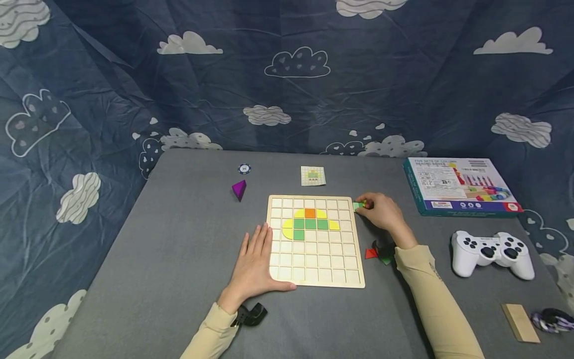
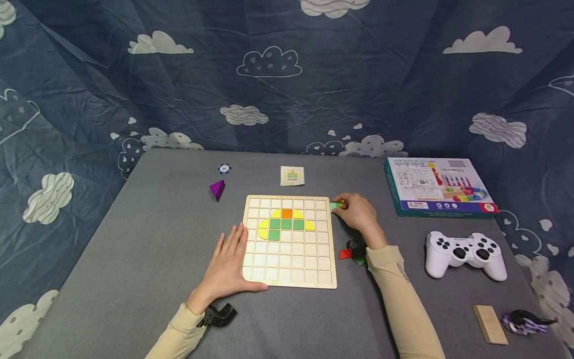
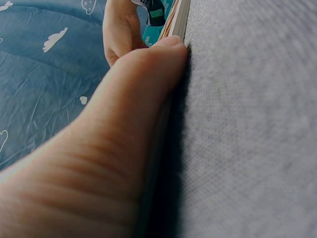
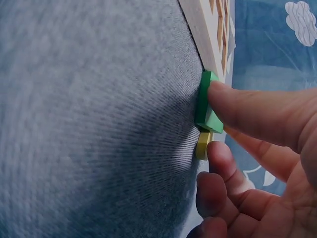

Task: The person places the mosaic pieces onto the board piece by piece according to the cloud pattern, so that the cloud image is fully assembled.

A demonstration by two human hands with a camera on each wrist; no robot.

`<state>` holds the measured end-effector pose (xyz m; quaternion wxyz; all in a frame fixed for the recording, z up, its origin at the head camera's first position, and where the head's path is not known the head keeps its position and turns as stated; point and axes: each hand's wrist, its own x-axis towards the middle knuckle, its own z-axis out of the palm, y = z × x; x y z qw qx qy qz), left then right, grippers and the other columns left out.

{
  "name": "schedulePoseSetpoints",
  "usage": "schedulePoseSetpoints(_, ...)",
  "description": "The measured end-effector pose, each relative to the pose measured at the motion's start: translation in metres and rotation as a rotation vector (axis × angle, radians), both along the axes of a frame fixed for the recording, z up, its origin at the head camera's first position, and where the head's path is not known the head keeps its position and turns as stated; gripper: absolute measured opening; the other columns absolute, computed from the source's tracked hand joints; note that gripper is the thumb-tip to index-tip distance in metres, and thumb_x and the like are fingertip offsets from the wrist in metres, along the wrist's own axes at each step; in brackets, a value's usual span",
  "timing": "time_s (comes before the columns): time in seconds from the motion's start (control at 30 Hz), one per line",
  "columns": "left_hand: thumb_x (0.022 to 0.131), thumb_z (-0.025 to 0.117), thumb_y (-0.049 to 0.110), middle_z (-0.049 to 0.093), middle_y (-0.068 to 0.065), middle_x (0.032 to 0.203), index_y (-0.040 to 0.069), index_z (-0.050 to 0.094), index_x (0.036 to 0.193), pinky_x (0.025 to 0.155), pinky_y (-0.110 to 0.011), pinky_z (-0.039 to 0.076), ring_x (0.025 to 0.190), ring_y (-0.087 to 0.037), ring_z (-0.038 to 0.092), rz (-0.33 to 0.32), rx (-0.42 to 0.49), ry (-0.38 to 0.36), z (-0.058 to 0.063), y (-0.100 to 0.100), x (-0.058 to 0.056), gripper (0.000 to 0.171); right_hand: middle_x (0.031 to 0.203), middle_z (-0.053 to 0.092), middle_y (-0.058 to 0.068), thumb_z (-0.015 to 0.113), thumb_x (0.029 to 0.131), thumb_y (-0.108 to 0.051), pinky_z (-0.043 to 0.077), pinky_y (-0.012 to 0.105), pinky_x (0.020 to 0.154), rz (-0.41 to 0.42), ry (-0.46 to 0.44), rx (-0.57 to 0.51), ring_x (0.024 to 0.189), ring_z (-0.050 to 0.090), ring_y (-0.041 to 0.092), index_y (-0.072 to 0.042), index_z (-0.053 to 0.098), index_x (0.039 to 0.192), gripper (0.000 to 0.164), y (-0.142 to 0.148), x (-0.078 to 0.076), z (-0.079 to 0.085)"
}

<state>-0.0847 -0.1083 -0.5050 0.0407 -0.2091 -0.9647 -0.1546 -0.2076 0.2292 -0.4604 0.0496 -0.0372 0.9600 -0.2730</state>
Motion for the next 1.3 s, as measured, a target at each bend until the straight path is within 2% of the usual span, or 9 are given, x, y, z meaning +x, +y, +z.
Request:
schedulePoseSetpoints(0.17, 0.055, 0.06, 0.086, 0.012, -0.018, 0.155, -0.003, 0.015, 0.149, 0.112, -0.048, 0.004, 0.143, -0.031, 0.007, 0.001, 0.001, 0.005, 0.0, 0.0, 0.0, 0.138, 0.085, 0.054, 0.009, 0.071, 0.086, -0.019, 0.033, 0.036, 0.063, -0.015, 0.009, -0.018, 0.077, 0.047, 0.025, -0.005, 0.067, 0.102, 0.021, 0.001, 0.001, -0.001)
schedulePoseSetpoints(0.33, 0.055, 0.06, 0.086, 0.011, -0.018, 0.156, -0.003, 0.014, 0.15, 0.112, -0.048, 0.003, 0.143, -0.031, 0.007, -0.001, 0.003, 0.0, 0.0, 0.0, 0.0, 0.138, 0.085, 0.059, 0.009, 0.071, 0.086, -0.019, 0.036, 0.036, 0.065, -0.044, 0.046, -0.065, 0.077, 0.051, 0.025, -0.005, 0.066, 0.096, 0.018, 0.004, 0.008, -0.001)
schedulePoseSetpoints(0.57, 0.056, 0.059, 0.086, 0.011, -0.018, 0.156, -0.003, 0.014, 0.15, 0.112, -0.049, 0.005, 0.143, -0.031, 0.007, -0.003, -0.005, -0.004, 0.001, 0.0, 0.0, 0.137, 0.081, 0.061, 0.009, 0.072, 0.085, -0.019, 0.037, 0.033, 0.056, -0.067, 0.128, -0.084, 0.065, 0.05, 0.022, -0.004, 0.064, 0.093, 0.018, -0.001, 0.027, 0.003)
schedulePoseSetpoints(0.7, 0.056, 0.061, 0.085, 0.013, -0.019, 0.155, -0.004, 0.015, 0.149, 0.112, -0.049, 0.006, 0.142, -0.032, 0.009, -0.007, 0.005, 0.003, 0.002, 0.0, 0.0, 0.137, 0.075, 0.062, 0.006, 0.076, 0.082, -0.017, 0.036, 0.032, 0.053, -0.031, 0.172, -0.131, 0.06, 0.048, 0.02, -0.004, 0.065, 0.086, 0.018, -0.016, 0.036, 0.005)
schedulePoseSetpoints(0.97, 0.056, 0.063, 0.084, 0.016, -0.021, 0.154, -0.006, 0.018, 0.148, 0.111, -0.051, 0.008, 0.142, -0.034, 0.011, -0.012, 0.015, 0.027, 0.0, 0.0, 0.001, 0.137, 0.067, 0.061, -0.003, 0.081, 0.076, -0.017, 0.035, 0.029, 0.047, 0.096, 0.147, -0.226, 0.052, 0.046, 0.015, -0.01, 0.068, 0.079, 0.015, -0.055, 0.053, 0.009)
schedulePoseSetpoints(1.3, 0.056, 0.059, 0.086, 0.012, -0.018, 0.155, -0.003, 0.014, 0.149, 0.112, -0.048, 0.004, 0.143, -0.03, 0.007, 0.005, -0.008, -0.016, 0.001, 0.001, 0.0, 0.137, 0.068, 0.062, -0.009, 0.078, 0.079, -0.015, 0.039, 0.03, 0.052, 0.197, 0.107, -0.203, 0.054, 0.049, 0.01, -0.014, 0.073, 0.081, 0.005, -0.085, 0.059, 0.008)
